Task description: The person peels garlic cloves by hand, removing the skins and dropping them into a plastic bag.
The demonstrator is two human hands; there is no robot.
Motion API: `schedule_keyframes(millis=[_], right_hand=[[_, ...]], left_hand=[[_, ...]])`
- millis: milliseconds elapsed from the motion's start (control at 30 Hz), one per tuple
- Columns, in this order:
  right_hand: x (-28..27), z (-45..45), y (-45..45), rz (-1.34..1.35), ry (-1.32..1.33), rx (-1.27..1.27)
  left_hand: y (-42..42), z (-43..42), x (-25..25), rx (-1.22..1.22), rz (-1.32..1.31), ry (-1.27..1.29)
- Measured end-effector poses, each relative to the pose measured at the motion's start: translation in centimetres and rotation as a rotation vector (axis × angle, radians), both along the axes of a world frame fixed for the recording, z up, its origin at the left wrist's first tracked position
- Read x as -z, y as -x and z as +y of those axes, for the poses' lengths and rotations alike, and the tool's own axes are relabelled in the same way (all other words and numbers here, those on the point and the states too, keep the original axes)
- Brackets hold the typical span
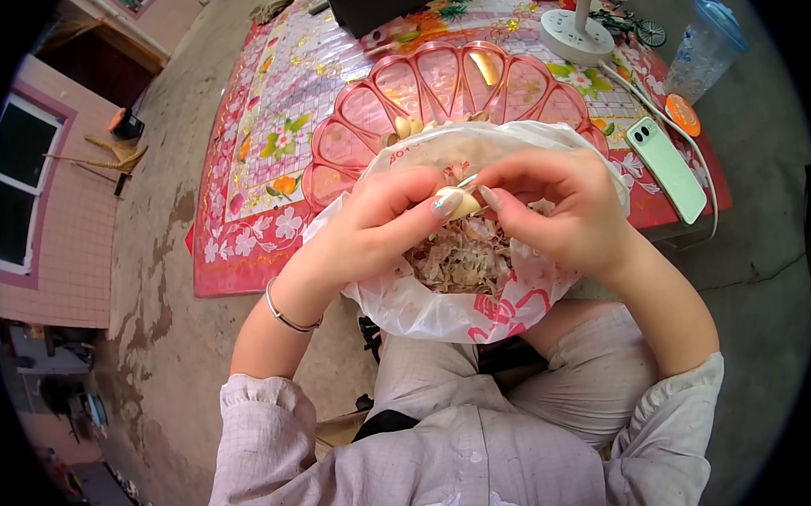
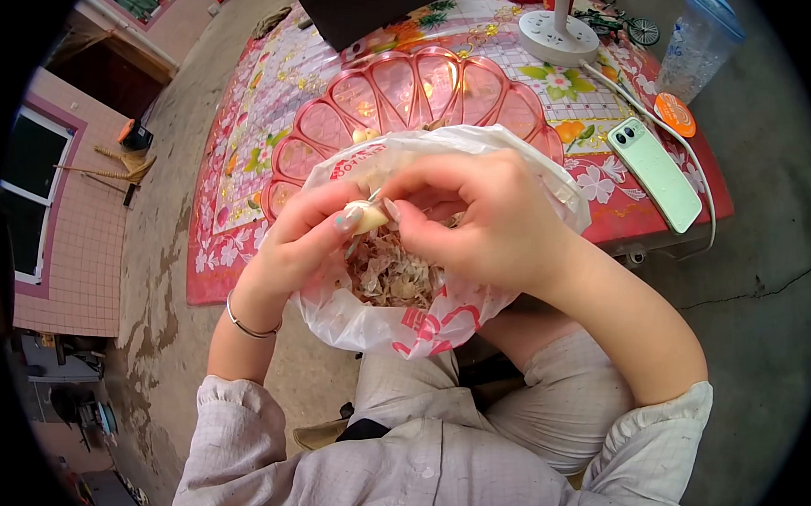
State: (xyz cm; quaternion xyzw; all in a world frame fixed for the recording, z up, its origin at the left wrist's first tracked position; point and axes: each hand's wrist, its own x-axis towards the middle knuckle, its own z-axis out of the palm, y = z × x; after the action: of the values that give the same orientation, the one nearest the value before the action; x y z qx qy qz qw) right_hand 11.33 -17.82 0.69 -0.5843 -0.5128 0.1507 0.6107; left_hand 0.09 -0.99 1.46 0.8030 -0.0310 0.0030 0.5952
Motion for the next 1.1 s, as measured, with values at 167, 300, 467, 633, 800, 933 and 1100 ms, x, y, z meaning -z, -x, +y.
schedule_keyframes(millis=[167, 300, 467, 633, 800, 933, 1100], right_hand=[[0.0, 0.1, -0.1, 0.202, -0.022, -0.088], [0.2, 0.2, -0.2, 0.284, 0.012, -0.026], [-0.2, 0.0, -0.4, 0.193, 0.129, 0.014], [-0.6, -0.2, -0.3, 0.013, 0.087, -0.090], [-0.3, -0.2, -0.2, -0.004, 0.024, -0.178], [0.1, 0.0, -0.1, 0.210, 0.072, -0.283], [0.2, 0.0, -0.2, 0.275, 0.053, -0.391]], left_hand=[[-0.1, -0.1, 0.4, 0.038, -0.160, -0.067], [-0.2, 0.4, 0.3, 0.081, -0.230, -0.213], [0.1, -0.3, 0.1, -0.018, -0.450, -0.363], [0.1, -0.7, 0.1, -0.092, -0.555, -0.528], [0.3, -1.1, 0.4, -0.185, -0.618, -0.635], [0.4, -1.2, 0.5, -0.256, -0.724, -0.734], [0.3, -1.2, 0.4, -0.302, -0.900, -0.715]])
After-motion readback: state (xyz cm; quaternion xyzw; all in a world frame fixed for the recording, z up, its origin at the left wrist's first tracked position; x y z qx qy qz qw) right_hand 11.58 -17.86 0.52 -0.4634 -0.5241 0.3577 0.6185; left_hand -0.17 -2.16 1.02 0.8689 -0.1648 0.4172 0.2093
